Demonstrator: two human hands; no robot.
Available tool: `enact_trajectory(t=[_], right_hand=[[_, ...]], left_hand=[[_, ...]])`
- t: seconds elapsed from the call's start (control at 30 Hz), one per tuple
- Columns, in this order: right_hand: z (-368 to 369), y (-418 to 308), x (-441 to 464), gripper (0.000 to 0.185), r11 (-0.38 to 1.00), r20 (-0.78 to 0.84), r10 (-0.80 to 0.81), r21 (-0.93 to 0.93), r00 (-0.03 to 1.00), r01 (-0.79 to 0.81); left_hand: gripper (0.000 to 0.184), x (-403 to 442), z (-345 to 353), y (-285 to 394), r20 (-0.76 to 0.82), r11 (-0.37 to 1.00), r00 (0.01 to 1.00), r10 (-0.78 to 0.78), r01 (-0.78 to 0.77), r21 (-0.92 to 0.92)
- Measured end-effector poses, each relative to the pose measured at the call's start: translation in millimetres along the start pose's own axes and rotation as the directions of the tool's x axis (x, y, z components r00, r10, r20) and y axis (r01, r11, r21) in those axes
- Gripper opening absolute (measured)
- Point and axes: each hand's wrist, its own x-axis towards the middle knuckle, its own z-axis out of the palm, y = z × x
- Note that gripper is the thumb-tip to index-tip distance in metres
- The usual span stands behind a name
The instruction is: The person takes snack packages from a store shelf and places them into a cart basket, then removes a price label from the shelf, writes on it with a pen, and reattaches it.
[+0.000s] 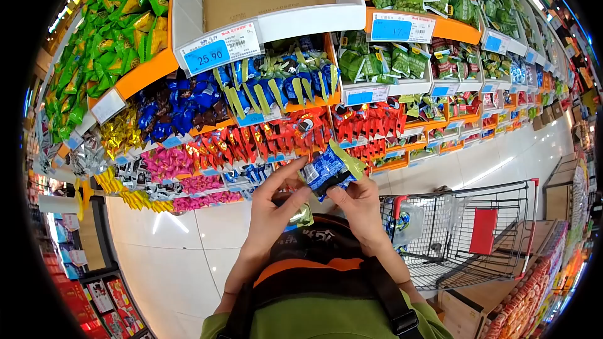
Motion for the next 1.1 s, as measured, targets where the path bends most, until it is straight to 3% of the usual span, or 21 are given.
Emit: enact_trajectory(t=[0.2,0.33,0.57,0.77,0.9,1.1], right_hand=[[0.8,-4.0,-1.2,0.025,0.997,0.028,0.039,0.064,0.999,-0.041],[-8.5,4.6,-3.8,0.022,1.0,0.037,0.027,0.004,0.999,-0.028],[-5.0,-5.0,-3.5,0.032,0.976,-0.017,-0.058,-0.21,0.998,0.053],[-10.1,-2.8,-1.9,0.036,0.938,-0.049,-0.056,-0.345,0.997,0.036],[-9.2,-9.2,-1.5,0.029,0.897,-0.071,-0.167,-0.424,0.983,0.122],[-14.1,-11.8,-3.7,0.03,0.847,-0.047,-0.236,-0.499,0.971,0.182]], left_hand=[[0.035,-1.8,-2.3,2.5,-0.018,1.0,1.0,-0.008,0.008,-0.013],[0.024,-2.8,2.8,0.5,-0.062,1.0,0.998,0.001,0.001,0.028],[0.011,-9.1,13.5,-7.3,0.07,0.925,0.983,0.169,-0.183,0.334],[0.01,-9.4,22.2,-5.4,0.082,0.937,0.984,0.161,-0.178,0.301],[0.01,-10.7,25.9,-1.4,0.114,0.951,0.99,0.089,-0.118,0.285],[0.011,-11.7,30.3,-6.8,0.13,0.958,0.985,0.109,-0.139,0.252]])
